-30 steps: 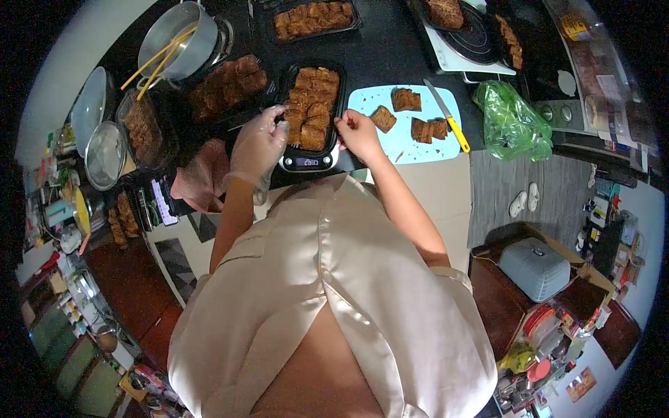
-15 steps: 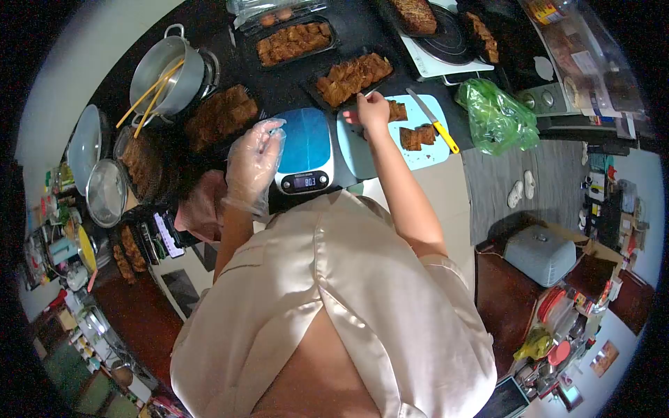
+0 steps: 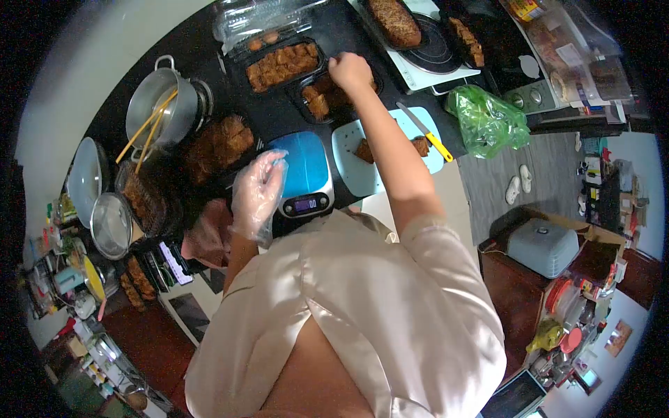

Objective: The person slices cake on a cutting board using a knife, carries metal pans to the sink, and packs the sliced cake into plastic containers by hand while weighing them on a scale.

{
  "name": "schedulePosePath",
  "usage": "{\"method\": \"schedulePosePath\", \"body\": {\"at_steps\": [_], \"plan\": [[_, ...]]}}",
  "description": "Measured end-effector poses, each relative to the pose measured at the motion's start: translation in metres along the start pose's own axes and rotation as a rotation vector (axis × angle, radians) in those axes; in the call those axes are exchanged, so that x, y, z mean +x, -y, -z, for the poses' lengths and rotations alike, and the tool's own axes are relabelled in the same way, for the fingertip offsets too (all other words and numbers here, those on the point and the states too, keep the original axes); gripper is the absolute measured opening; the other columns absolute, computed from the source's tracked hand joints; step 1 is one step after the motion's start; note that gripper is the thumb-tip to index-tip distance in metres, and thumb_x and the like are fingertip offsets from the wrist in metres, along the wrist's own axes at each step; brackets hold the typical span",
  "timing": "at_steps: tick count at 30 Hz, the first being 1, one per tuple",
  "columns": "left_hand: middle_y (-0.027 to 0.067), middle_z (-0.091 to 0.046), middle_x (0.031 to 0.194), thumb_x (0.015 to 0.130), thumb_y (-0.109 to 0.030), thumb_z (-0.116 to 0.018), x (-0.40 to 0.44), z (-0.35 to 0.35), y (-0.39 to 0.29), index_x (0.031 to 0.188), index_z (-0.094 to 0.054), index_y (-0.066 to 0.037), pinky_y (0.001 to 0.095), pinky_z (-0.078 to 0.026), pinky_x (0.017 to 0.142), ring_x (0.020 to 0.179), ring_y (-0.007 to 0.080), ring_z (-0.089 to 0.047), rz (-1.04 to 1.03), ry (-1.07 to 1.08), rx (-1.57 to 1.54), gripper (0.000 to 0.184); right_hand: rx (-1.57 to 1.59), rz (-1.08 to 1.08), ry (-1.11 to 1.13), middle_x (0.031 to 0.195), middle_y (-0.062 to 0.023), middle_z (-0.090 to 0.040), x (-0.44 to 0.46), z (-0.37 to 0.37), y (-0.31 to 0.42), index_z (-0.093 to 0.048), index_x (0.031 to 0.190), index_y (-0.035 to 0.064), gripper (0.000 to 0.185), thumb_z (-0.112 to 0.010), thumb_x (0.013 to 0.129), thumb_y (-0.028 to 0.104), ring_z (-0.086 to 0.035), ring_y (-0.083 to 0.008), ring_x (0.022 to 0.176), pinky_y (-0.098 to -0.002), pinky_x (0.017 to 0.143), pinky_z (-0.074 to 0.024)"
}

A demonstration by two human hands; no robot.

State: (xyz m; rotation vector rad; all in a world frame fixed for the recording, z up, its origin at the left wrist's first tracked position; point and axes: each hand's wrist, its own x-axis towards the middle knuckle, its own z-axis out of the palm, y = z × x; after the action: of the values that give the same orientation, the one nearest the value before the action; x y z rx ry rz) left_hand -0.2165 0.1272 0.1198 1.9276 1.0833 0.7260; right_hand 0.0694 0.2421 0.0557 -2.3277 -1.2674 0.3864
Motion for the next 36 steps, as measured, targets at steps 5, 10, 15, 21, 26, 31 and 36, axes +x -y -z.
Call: {"method": "schedulePosePath", "body": {"at_steps": [5,10,15,21,26,31,36], "plan": [[0.0129,-0.063,0.076,0.084,-0.012,-0.059,-0.001,0.004,-0.012,0.099,-0.063,-0.005,0.0306,-0.046,0.057,0.061,0.0225,-0.059,0.074,-0.038,-0.014,0.017,-0.408,0.072,0.171,0.125,-0.0113,-0.052,0.063,-0.045,0.012,-0.065,0.107,0.0081,0.04,-0.057,0.078,0.035,-0.043,-0.0285,0.118,-0.0413,0.095,-0.0353],[0.0126,-0.065,0.083,0.085,-0.012,-0.056,-0.001,0.006,-0.02,0.098,-0.063,-0.004,0.0303,-0.047,0.06,0.064,0.0227,-0.061,0.09,-0.035,0.051,0.016,-0.04,0.045,0.186,0.107,-0.013,-0.061,0.08,-0.049,0.008,-0.063,0.102,0.0017,0.037,-0.057,0.08,0.031,-0.056,-0.0334,0.101,-0.0489,0.084,-0.0438],[0.0118,-0.065,0.083,0.085,-0.012,-0.057,-0.005,-0.006,-0.012,0.098,-0.063,-0.005,0.0306,-0.047,0.06,0.063,0.0228,-0.06,0.108,-0.067,-0.049,0.016,1.009,-0.212,0.498,0.084,-0.013,-0.061,0.074,-0.055,-0.005,-0.056,0.085,-0.0061,0.026,-0.059,0.084,0.02,-0.066,-0.0282,0.07,-0.0434,0.06,-0.0578],[0.0118,-0.065,0.086,0.086,-0.015,-0.056,0.013,-0.006,-0.021,0.098,-0.063,-0.009,0.0327,-0.047,0.061,0.067,0.0219,-0.062,0.158,0.016,0.045,0.016,1.361,-0.126,0.368,0.067,-0.0013,-0.05,0.015,-0.03,-0.016,-0.054,0.074,0.0025,0.016,-0.059,0.084,0.015,-0.051,-0.0105,0.057,-0.0299,0.057,-0.0557],[0.0081,-0.065,0.085,0.088,-0.02,-0.054,0.039,-0.018,-0.012,0.102,-0.062,-0.007,0.03,-0.047,0.06,0.07,0.0169,-0.062,0.196,0.003,0.092,0.021,1.416,-0.195,0.197,0.067,0.0028,-0.052,-0.071,0.017,-0.044,-0.053,0.073,0.0106,0.01,-0.055,0.083,0.011,-0.047,-0.0061,0.052,-0.0181,0.043,-0.0365],[0.0047,-0.059,0.072,0.089,-0.023,-0.054,0.056,-0.055,-0.03,0.093,-0.057,-0.002,0.0237,-0.04,0.047,0.054,0.0097,-0.051,0.525,0.064,-0.517,0.021,1.682,-0.327,0.119,0.07,0.0041,-0.053,-0.171,0.042,-0.055,-0.05,0.074,0.0117,0.012,-0.052,0.08,0.002,-0.048,-0.004,0.056,-0.0194,0.05,-0.0406],[0.0022,-0.047,0.062,0.088,-0.015,-0.053,0.05,-0.077,-0.034,0.077,-0.049,-0.006,0.0244,-0.035,0.043,0.046,0.0098,-0.043,0.45,0.132,-0.657,0.015,1.601,-0.286,0.081,0.09,-0.0003,-0.063,-0.231,0.072,-0.051,-0.06,0.098,0.0019,0.022,-0.061,0.076,0.0,-0.057,-0.0083,0.084,-0.023,0.077,-0.0449]]}}
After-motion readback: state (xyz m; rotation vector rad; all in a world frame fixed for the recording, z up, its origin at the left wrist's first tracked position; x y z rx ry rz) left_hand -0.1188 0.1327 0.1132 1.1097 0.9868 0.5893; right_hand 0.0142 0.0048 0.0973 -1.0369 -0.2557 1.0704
